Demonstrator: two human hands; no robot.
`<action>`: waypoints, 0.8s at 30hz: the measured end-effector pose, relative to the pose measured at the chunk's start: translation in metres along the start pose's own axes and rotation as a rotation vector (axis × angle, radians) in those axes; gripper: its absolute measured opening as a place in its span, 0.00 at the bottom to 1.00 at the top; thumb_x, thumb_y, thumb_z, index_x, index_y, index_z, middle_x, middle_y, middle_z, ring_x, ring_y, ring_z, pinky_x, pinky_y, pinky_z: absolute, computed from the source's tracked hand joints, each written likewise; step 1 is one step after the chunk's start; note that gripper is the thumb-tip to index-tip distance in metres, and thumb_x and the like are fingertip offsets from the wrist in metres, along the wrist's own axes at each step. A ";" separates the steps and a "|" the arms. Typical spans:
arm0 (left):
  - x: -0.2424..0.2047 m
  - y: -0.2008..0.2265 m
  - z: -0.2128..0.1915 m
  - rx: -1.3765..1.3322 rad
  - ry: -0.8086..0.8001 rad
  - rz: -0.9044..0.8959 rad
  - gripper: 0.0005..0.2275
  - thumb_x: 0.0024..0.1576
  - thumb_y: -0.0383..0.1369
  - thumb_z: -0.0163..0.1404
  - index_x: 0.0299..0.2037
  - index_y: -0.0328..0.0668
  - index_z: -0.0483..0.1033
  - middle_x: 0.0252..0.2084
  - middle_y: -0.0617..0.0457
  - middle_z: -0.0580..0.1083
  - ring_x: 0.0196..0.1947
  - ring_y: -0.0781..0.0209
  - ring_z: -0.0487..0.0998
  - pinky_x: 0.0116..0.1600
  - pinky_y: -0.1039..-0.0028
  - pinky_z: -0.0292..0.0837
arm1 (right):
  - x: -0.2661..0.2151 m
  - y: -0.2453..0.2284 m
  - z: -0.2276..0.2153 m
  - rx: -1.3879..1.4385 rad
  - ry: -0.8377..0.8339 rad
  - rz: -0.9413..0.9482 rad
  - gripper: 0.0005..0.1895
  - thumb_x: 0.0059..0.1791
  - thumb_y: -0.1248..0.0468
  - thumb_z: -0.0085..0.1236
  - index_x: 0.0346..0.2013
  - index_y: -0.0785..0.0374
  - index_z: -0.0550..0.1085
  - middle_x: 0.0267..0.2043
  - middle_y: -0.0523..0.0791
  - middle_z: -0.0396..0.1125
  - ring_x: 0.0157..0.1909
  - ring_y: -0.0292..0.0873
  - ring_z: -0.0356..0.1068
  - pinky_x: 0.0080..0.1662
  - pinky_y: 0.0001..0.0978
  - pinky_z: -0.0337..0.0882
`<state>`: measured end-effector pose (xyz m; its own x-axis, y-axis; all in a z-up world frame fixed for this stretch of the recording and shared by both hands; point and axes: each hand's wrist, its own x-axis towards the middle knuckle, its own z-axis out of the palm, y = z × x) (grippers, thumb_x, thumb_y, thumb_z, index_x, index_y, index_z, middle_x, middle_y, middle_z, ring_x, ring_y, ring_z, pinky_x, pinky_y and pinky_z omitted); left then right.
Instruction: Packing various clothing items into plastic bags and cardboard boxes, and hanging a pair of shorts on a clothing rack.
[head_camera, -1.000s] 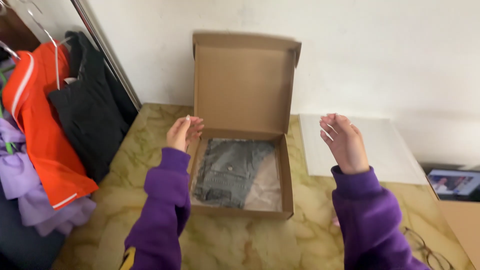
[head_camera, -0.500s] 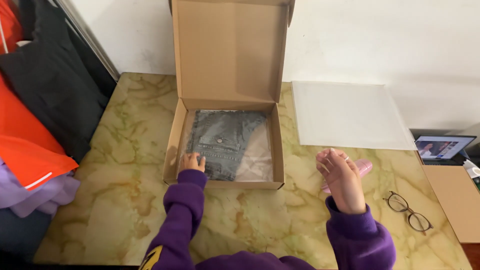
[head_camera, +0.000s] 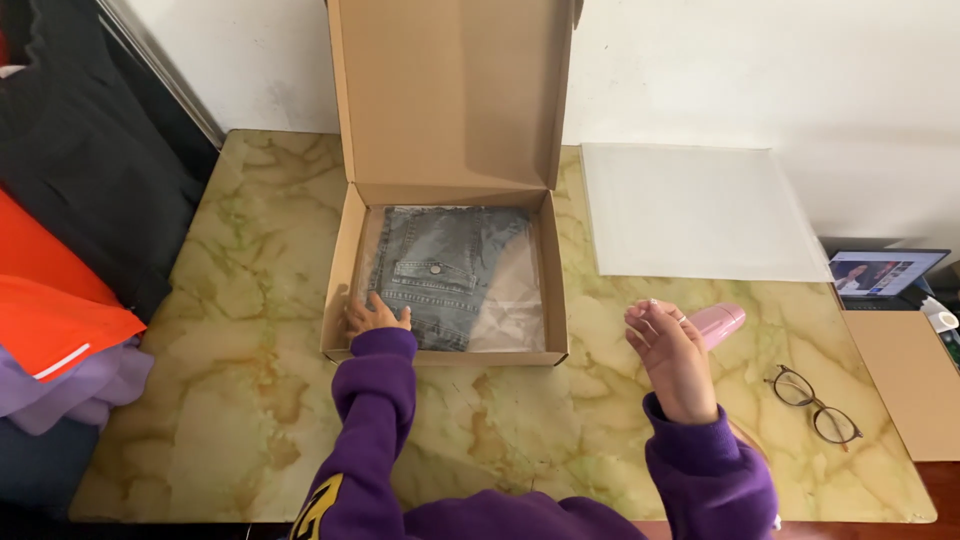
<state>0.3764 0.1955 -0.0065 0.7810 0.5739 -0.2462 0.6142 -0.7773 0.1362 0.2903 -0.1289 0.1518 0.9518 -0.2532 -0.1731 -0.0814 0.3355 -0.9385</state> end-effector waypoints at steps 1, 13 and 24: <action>0.004 0.000 0.006 0.000 0.002 -0.003 0.28 0.51 0.53 0.39 0.59 0.53 0.51 0.60 0.48 0.53 0.59 0.54 0.56 0.56 0.60 0.58 | 0.003 0.003 0.001 0.001 -0.003 0.001 0.05 0.48 0.64 0.43 0.34 0.62 0.65 0.34 0.43 0.64 0.41 0.37 0.66 0.44 0.27 0.62; 0.014 0.001 0.018 0.017 -0.032 -0.051 0.31 0.49 0.58 0.35 0.58 0.47 0.50 0.48 0.45 0.62 0.49 0.53 0.66 0.48 0.60 0.63 | 0.050 0.086 0.047 -0.223 -0.188 0.210 0.11 0.44 0.62 0.51 0.38 0.64 0.70 0.37 0.47 0.68 0.40 0.38 0.67 0.42 0.28 0.65; 0.019 0.001 0.001 -0.066 -0.159 -0.140 0.30 0.46 0.57 0.44 0.49 0.41 0.59 0.43 0.49 0.61 0.45 0.57 0.65 0.44 0.68 0.64 | 0.092 0.153 0.036 -1.045 -0.362 0.389 0.46 0.39 0.46 0.57 0.61 0.63 0.48 0.56 0.62 0.53 0.60 0.58 0.52 0.57 0.48 0.54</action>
<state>0.3916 0.2053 -0.0116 0.6630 0.6233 -0.4147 0.7257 -0.6711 0.1515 0.3758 -0.0681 0.0029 0.8240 0.0316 -0.5657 -0.4287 -0.6182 -0.6589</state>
